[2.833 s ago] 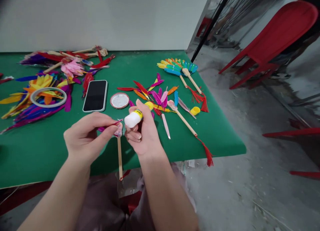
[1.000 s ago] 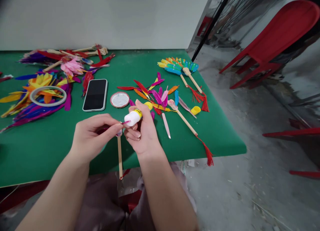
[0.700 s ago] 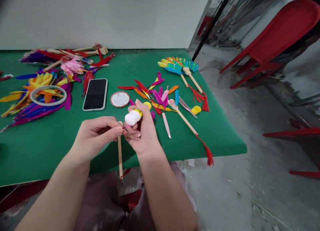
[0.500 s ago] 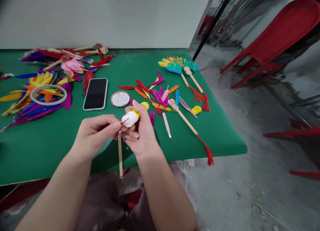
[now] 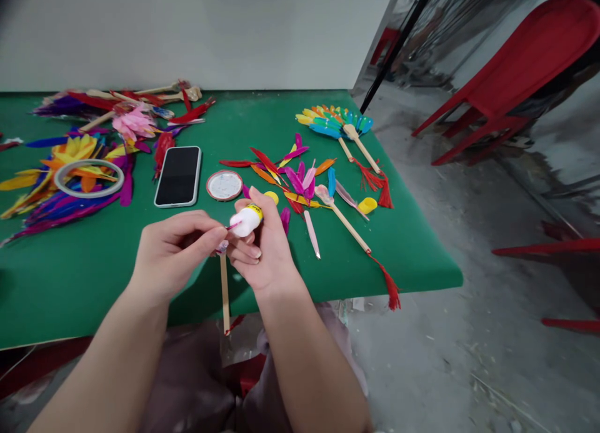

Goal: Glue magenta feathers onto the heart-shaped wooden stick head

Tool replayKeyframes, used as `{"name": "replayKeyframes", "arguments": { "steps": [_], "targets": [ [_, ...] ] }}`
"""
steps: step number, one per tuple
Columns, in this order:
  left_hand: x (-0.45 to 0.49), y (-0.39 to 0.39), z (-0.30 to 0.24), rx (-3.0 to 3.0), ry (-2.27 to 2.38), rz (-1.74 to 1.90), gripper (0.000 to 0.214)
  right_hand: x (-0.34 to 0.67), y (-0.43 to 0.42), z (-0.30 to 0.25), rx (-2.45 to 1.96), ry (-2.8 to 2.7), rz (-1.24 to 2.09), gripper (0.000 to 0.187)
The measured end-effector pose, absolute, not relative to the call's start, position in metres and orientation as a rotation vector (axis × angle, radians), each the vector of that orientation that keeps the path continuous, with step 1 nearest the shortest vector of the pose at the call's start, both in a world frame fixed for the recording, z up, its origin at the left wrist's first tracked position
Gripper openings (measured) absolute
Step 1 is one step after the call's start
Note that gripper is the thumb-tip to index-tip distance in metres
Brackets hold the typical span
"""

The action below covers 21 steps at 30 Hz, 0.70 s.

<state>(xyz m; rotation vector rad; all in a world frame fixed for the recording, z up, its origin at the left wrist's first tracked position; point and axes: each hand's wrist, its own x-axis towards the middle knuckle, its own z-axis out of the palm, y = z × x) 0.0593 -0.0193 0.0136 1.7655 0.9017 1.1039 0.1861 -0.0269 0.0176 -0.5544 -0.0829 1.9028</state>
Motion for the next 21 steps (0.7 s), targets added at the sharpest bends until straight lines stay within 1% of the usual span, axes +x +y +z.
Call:
{"name": "replayKeyframes", "arguments": {
  "steps": [8,17,21],
  "targets": [
    [0.0616,-0.0223,0.0163,2.018,0.987,1.172,0.011,0.189,-0.0261,0.0194,-0.619,-0.046,1.855,0.035],
    [0.0595,-0.0237,0.0196,1.912,0.93,1.124,0.015,0.192,-0.0267,0.0178,-0.552,-0.095,1.858,0.033],
    [0.0599,-0.0235,0.0166,1.882,0.953,1.229,0.011,0.1902,-0.0262,0.0183,-0.588,-0.071,1.851,0.035]
  ]
}}
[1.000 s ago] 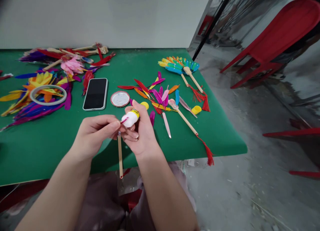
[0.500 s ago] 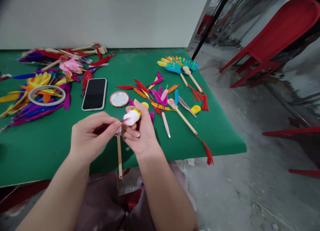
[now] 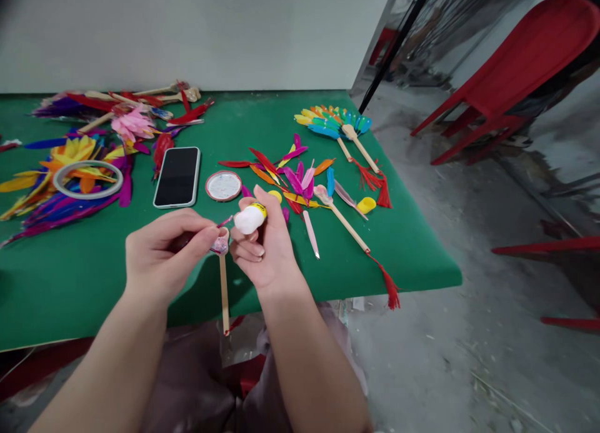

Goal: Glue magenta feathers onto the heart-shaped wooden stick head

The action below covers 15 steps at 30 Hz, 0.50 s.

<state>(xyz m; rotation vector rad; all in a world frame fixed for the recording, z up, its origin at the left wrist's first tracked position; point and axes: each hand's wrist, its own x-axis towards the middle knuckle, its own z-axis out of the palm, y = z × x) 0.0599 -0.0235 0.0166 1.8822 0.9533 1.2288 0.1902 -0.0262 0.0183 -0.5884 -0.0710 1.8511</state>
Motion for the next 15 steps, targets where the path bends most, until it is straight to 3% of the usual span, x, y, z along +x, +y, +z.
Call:
{"name": "replayKeyframes", "arguments": {
  "steps": [6,15],
  "targets": [
    [0.0606,-0.0224,0.0132,1.928,0.984,1.212,0.009,0.1874,-0.026,0.0193,-0.64,-0.112,1.829,0.043],
    [0.0614,-0.0218,0.0164,2.054,0.98,1.172,0.01,0.1876,-0.0255,0.0156,-0.613,-0.119,1.827,0.042]
  ]
}}
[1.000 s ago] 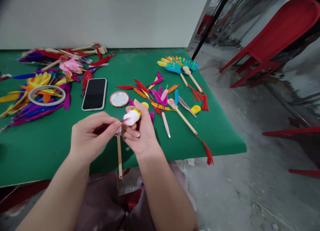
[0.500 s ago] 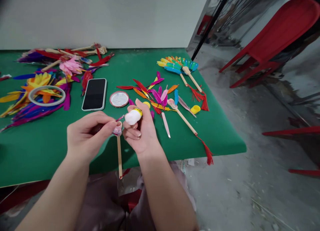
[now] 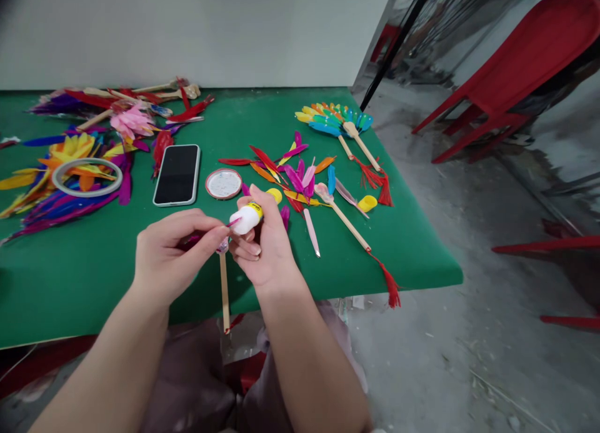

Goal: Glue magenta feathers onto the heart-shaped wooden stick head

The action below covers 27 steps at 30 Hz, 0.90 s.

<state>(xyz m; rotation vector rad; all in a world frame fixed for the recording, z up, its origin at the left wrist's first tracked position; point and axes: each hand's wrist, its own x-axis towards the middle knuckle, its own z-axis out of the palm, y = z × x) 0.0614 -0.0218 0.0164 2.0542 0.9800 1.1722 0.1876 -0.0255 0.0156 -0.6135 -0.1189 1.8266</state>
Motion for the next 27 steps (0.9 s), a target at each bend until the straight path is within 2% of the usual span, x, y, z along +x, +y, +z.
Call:
{"name": "replayKeyframes", "arguments": {
  "steps": [19,27],
  "targets": [
    [0.0608,-0.0194,0.0156,2.075,0.934,1.17,0.008,0.1873,-0.0243,0.0139,-0.605,-0.117,1.844,0.042],
    [0.0616,-0.0189,0.0114,2.019,0.944,1.25,0.006,0.1868,-0.024,0.0152,-0.617,-0.093,1.843,0.034]
  ]
}}
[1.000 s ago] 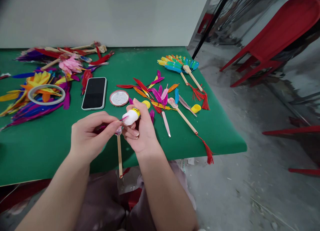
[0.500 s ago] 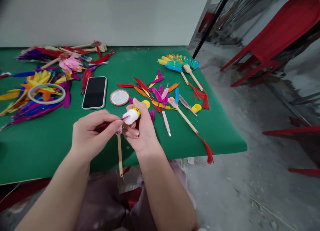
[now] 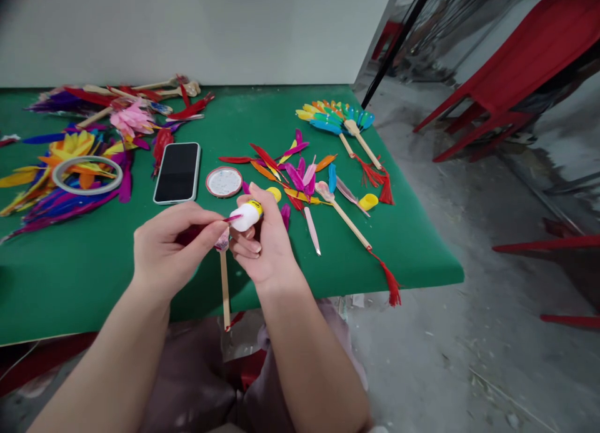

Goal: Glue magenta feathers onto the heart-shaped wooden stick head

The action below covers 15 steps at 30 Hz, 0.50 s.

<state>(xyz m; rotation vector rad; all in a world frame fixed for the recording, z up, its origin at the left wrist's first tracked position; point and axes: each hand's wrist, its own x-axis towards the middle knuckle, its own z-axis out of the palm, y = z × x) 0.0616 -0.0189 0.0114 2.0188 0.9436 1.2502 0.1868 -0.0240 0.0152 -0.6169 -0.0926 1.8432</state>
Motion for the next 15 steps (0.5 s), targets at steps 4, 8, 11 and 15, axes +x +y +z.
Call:
{"name": "replayKeyframes", "arguments": {
  "steps": [4,8,11,15],
  "targets": [
    [0.0619,-0.0178,0.0101,2.032,0.924,1.289,0.006,0.1868,-0.0235,0.0148,-0.612,-0.099,1.842,0.036],
    [0.0625,-0.0179,0.0116,2.048,0.909,1.257,0.006,0.1874,-0.0229,0.0145,-0.614,-0.066,1.845,0.036],
    [0.0631,-0.0179,0.0131,2.083,0.888,1.23,0.006,0.1881,-0.0231,0.0145,-0.628,-0.05,1.841,0.036],
    [0.0641,-0.0171,0.012,2.078,0.868,1.263,0.006,0.1883,-0.0235,0.0144,-0.624,-0.06,1.834,0.035]
  ]
}}
